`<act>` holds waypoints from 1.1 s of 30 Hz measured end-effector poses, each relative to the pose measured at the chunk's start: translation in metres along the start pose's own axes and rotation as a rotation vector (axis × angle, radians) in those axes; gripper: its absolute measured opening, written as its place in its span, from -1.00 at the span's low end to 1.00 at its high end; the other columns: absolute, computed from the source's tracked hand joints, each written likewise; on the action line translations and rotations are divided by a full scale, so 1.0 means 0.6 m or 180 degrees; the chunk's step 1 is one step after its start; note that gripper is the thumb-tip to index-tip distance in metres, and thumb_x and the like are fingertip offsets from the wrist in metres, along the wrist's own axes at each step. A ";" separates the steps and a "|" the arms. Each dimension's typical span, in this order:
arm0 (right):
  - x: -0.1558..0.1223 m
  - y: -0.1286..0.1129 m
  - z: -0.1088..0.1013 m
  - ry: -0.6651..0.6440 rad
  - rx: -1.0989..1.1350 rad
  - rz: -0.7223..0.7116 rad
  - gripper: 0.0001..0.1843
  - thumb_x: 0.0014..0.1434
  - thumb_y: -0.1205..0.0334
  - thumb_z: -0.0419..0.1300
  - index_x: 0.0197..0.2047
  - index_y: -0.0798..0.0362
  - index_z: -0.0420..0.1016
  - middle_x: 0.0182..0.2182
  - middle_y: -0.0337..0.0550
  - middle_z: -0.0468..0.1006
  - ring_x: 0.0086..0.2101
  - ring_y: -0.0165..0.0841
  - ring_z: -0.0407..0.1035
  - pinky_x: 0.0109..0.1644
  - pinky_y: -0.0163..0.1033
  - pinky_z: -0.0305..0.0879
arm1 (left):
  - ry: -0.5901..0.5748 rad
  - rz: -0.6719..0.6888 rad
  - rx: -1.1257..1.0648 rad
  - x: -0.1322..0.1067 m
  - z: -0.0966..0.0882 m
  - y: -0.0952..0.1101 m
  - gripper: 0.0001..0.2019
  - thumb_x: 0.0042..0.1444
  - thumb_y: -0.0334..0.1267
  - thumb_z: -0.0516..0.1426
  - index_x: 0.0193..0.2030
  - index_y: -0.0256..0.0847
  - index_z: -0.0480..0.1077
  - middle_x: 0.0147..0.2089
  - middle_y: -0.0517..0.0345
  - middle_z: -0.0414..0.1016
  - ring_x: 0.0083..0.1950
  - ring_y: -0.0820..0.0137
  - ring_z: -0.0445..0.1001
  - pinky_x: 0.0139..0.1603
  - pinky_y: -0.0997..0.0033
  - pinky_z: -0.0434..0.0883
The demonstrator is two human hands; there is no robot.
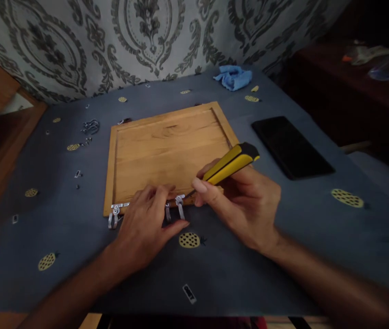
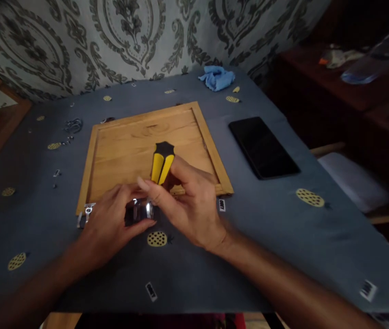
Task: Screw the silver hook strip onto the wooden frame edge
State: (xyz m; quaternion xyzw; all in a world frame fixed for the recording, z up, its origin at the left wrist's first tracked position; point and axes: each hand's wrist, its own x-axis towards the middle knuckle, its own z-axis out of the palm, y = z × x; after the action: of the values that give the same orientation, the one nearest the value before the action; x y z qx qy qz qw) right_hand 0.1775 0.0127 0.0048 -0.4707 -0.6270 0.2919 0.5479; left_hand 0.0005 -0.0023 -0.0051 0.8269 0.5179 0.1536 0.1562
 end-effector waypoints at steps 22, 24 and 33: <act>0.002 0.013 0.001 -0.0753 -0.0223 -0.0499 -0.83 0.21 0.18 0.25 -0.38 0.05 0.43 -0.48 -0.25 0.51 -0.51 -0.45 0.37 -0.46 -0.30 0.28 | -0.0019 0.0118 0.0067 -0.001 0.001 -0.005 -0.52 0.09 -0.10 0.27 0.08 -0.13 0.18 -0.08 0.05 0.46 -0.02 0.12 0.44 -0.03 0.08 0.38; 0.006 0.012 -0.001 -0.0982 -0.0148 -0.0507 -0.82 0.22 0.16 0.25 -0.37 0.06 0.44 -0.47 -0.25 0.52 -0.51 -0.46 0.38 -0.46 -0.32 0.29 | -0.0019 0.0101 0.0105 -0.001 0.001 -0.004 -0.50 0.08 -0.10 0.28 0.08 -0.12 0.17 -0.09 0.07 0.46 -0.03 0.12 0.44 -0.05 0.09 0.39; 0.018 -0.009 -0.023 -0.1384 -0.0120 -0.0076 -0.83 0.27 0.11 0.17 -0.26 0.00 0.51 -0.29 -0.17 0.57 -0.36 -0.40 0.47 -0.33 -0.31 0.43 | -0.0099 0.0110 0.0202 -0.001 -0.002 -0.003 -0.54 0.09 -0.10 0.27 0.02 -0.15 0.19 -0.09 0.05 0.44 -0.05 0.15 0.42 -0.09 0.15 0.38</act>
State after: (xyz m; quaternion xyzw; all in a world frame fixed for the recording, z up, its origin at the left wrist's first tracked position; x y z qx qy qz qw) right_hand 0.1897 0.0182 0.0172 -0.3994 -0.7412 0.3683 0.3943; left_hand -0.0015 -0.0019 -0.0049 0.8426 0.5057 0.1268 0.1352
